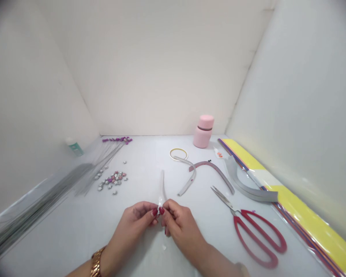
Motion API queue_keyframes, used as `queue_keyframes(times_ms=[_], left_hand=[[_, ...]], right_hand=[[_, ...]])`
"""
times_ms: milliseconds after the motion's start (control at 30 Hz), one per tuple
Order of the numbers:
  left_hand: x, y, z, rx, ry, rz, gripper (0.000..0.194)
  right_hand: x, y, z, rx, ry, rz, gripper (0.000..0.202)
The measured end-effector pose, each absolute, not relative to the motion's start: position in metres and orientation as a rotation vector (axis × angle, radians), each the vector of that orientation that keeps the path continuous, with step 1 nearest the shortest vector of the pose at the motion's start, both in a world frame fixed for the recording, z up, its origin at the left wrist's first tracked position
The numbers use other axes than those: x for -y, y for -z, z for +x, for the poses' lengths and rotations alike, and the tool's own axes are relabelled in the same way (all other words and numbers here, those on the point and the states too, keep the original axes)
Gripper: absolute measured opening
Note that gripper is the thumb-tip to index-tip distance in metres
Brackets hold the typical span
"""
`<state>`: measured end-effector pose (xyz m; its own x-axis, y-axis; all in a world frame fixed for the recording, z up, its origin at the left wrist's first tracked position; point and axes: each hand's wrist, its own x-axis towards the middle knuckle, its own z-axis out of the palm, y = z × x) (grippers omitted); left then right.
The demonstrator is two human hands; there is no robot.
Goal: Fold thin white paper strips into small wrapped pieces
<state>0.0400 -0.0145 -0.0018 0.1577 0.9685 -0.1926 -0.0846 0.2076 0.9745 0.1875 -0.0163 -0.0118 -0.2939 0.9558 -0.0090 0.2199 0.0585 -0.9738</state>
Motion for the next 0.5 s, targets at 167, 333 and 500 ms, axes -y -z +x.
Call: queue_keyframes(times_ms=[167, 333, 500], left_hand=[[0.0189, 0.0033, 0.0372, -1.128, -0.996, 1.257, 0.015], [0.0234, 0.0056, 0.0349, -1.200, -0.942, 1.499, 0.016], [0.0247, 0.0000, 0.0350, -1.193, -0.899, 1.569, 0.017]], right_hand=[[0.0163, 0.0112, 0.1865, 1.515, -1.386, -1.168, 0.026], [0.0144, 0.0081, 0.1851, 1.383, -1.407, -1.131, 0.026], [0.0132, 0.0087, 0.1854, 1.384, -1.396, -1.150, 0.026]])
